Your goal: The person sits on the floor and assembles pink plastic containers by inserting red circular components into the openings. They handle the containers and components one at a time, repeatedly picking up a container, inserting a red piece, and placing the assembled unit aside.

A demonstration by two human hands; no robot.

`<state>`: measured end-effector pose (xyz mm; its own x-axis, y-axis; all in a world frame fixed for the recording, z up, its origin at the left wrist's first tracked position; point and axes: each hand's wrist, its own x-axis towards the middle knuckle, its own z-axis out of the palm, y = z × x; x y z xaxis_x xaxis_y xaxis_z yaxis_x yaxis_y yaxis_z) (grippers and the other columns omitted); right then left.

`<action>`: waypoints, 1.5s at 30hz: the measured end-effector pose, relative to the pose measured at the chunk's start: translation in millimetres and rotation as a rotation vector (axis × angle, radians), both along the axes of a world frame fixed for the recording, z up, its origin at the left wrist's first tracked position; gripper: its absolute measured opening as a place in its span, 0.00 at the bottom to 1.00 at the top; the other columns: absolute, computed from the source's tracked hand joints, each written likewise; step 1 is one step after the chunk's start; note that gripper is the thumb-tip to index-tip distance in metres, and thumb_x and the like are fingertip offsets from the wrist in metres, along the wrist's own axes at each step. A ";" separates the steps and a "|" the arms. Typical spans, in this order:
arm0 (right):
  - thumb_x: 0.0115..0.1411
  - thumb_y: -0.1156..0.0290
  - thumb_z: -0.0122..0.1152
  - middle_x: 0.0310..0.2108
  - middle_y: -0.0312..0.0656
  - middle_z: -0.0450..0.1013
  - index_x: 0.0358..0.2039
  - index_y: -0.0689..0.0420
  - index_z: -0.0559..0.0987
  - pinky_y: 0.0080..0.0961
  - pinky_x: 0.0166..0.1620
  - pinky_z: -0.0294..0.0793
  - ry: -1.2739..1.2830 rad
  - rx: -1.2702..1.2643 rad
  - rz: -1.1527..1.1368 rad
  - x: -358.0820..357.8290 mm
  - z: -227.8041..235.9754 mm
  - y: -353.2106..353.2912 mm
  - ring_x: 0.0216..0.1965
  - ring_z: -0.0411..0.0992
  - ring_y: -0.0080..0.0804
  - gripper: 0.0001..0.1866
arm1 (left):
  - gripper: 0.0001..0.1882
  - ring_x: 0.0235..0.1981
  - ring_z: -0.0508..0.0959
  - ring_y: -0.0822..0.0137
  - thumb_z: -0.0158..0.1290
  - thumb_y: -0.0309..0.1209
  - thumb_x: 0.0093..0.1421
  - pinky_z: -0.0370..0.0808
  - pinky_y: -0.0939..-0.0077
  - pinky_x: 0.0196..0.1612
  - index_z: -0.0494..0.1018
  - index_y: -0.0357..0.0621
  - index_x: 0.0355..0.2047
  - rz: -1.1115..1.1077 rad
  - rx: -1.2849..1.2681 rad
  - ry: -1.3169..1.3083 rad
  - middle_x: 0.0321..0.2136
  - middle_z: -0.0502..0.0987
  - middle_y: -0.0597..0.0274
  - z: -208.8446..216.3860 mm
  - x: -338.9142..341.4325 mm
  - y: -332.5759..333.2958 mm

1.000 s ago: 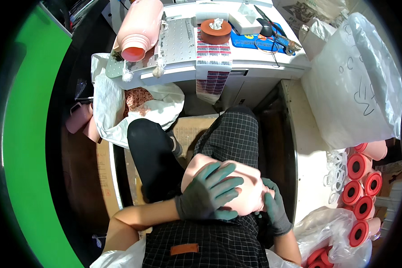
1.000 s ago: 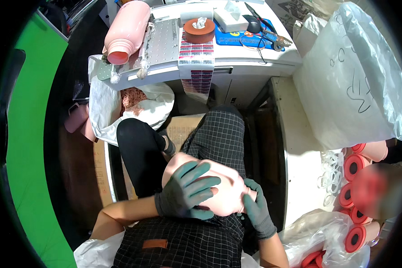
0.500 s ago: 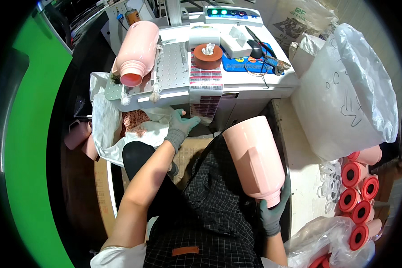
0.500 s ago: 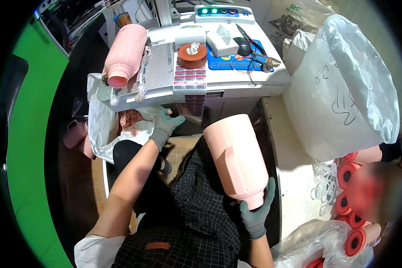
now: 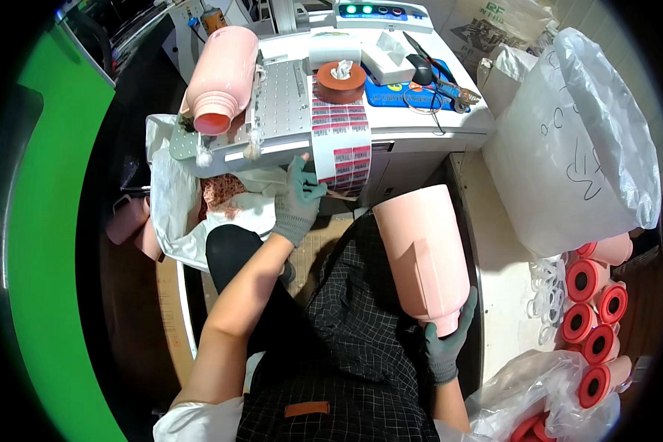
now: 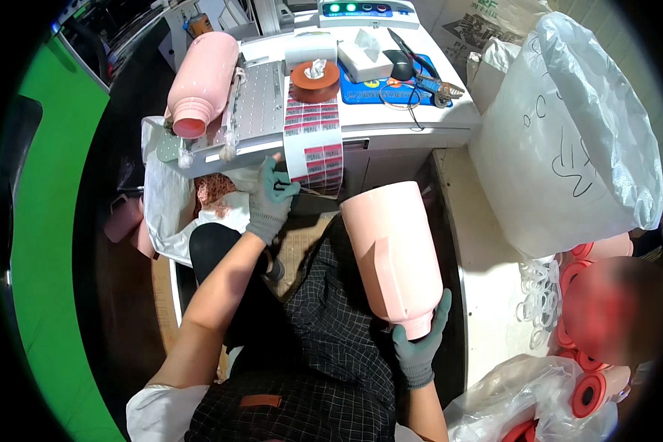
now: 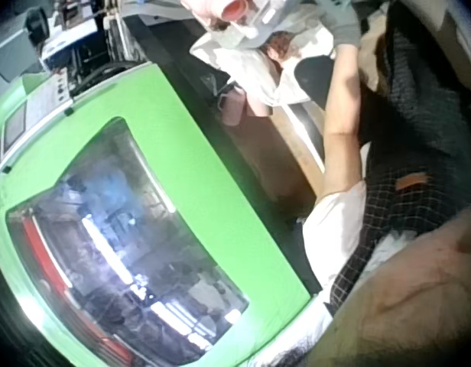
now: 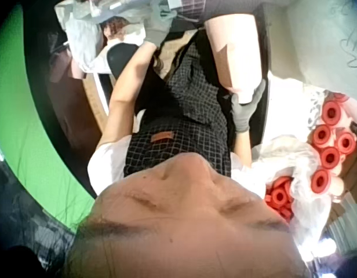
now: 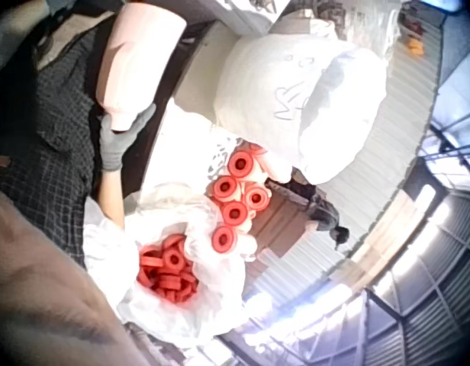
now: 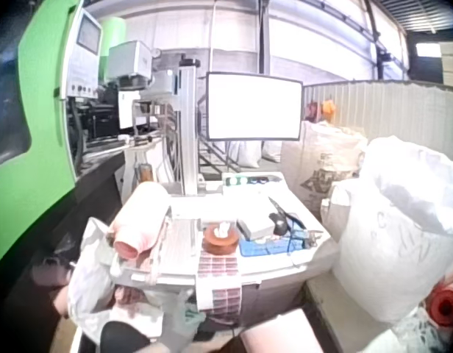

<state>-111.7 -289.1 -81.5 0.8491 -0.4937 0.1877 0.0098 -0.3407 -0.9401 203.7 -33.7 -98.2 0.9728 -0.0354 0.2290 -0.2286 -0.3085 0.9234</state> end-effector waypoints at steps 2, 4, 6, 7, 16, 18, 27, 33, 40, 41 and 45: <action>0.55 0.54 0.76 0.74 0.58 0.54 0.76 0.66 0.48 0.42 0.70 0.62 -0.001 -0.096 0.007 6.2 -2.5 -6.6 0.71 0.60 0.45 0.61 | 0.25 0.36 0.83 0.59 0.62 0.29 0.62 0.80 0.67 0.43 0.72 0.41 0.59 0.005 0.107 -0.120 0.36 0.82 0.54 2.6 3.1 5.0; 0.54 0.58 0.75 0.72 0.58 0.58 0.76 0.66 0.48 0.41 0.69 0.64 -0.031 -0.070 0.024 9.5 10.2 -1.5 0.69 0.63 0.44 0.59 | 0.19 0.36 0.84 0.52 0.62 0.31 0.62 0.80 0.63 0.42 0.78 0.43 0.53 0.002 0.250 -0.342 0.35 0.82 0.51 6.3 3.8 5.5; 0.54 0.61 0.75 0.70 0.57 0.62 0.77 0.66 0.48 0.39 0.67 0.67 -0.048 0.000 0.035 10.0 12.4 1.0 0.67 0.66 0.44 0.59 | 0.12 0.37 0.83 0.48 0.63 0.33 0.61 0.79 0.60 0.41 0.82 0.43 0.43 0.019 0.232 -0.361 0.34 0.83 0.50 10.0 0.1 3.7; 0.53 0.63 0.74 0.69 0.57 0.63 0.77 0.66 0.48 0.38 0.66 0.69 -0.052 -0.002 0.018 10.0 10.5 4.1 0.66 0.68 0.44 0.59 | 0.12 0.37 0.83 0.48 0.63 0.33 0.61 0.79 0.61 0.40 0.81 0.43 0.43 0.013 0.254 -0.381 0.34 0.83 0.50 10.8 -1.2 3.5; 0.51 0.72 0.74 0.67 0.56 0.66 0.76 0.66 0.48 0.37 0.64 0.72 -0.082 -0.123 -0.012 5.7 8.9 19.4 0.62 0.72 0.41 0.58 | 0.06 0.34 0.83 0.58 0.63 0.23 0.60 0.78 0.67 0.35 0.80 0.40 0.38 0.190 0.173 -0.512 0.36 0.81 0.55 11.7 -41.7 5.5; 0.51 0.71 0.75 0.67 0.56 0.67 0.76 0.67 0.48 0.37 0.63 0.72 -0.089 -0.112 -0.006 3.1 1.0 19.4 0.62 0.72 0.40 0.59 | 0.06 0.33 0.82 0.66 0.61 0.18 0.60 0.78 0.77 0.35 0.79 0.36 0.38 0.052 -0.255 -0.101 0.35 0.82 0.56 17.6 -67.2 -0.5; 0.49 0.73 0.74 0.66 0.57 0.68 0.76 0.65 0.50 0.36 0.61 0.75 -0.069 -0.162 0.012 0.5 -2.0 22.2 0.60 0.74 0.42 0.58 | 0.03 0.26 0.80 0.76 0.62 0.25 0.63 0.75 0.83 0.29 0.81 0.40 0.36 -0.454 -0.739 0.668 0.29 0.83 0.64 76.7 -99.4 -37.5; 0.49 0.71 0.76 0.67 0.55 0.66 0.77 0.63 0.49 0.37 0.65 0.70 -0.040 -0.182 0.044 -5.1 -9.2 21.1 0.64 0.70 0.40 0.60 | 0.06 0.25 0.78 0.78 0.65 0.30 0.62 0.71 0.84 0.26 0.81 0.42 0.32 -0.319 -0.619 0.645 0.27 0.81 0.68 72.7 -102.9 -46.8; 0.58 0.59 0.73 0.74 0.51 0.54 0.77 0.63 0.49 0.40 0.71 0.60 0.086 -0.071 -0.004 7.6 32.2 20.6 0.72 0.57 0.42 0.56 | 0.21 0.32 0.81 0.52 0.68 0.48 0.58 0.75 0.59 0.36 0.76 0.42 0.30 -0.082 0.679 0.237 0.28 0.79 0.52 72.2 -83.3 21.9; 0.59 0.55 0.71 0.74 0.51 0.55 0.77 0.62 0.48 0.41 0.72 0.59 0.019 0.077 0.000 15.0 42.0 19.3 0.73 0.57 0.43 0.56 | 0.20 0.34 0.81 0.51 0.67 0.46 0.59 0.76 0.58 0.39 0.77 0.42 0.36 0.025 0.619 0.018 0.32 0.80 0.51 63.6 -79.4 45.6; 0.60 0.47 0.71 0.74 0.51 0.54 0.78 0.60 0.46 0.49 0.72 0.60 -0.233 0.482 0.022 39.5 67.3 22.3 0.72 0.57 0.48 0.58 | 0.21 0.46 0.80 0.51 0.61 0.37 0.62 0.78 0.59 0.47 0.74 0.42 0.53 0.146 0.860 -0.665 0.49 0.78 0.52 109.4 -36.7 127.1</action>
<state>-72.3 -266.8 -14.2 0.8230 -0.5532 0.1291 0.2394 0.1318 -0.9619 167.0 93.4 11.2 0.6718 -0.3294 0.6635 -0.5102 -0.8551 0.0920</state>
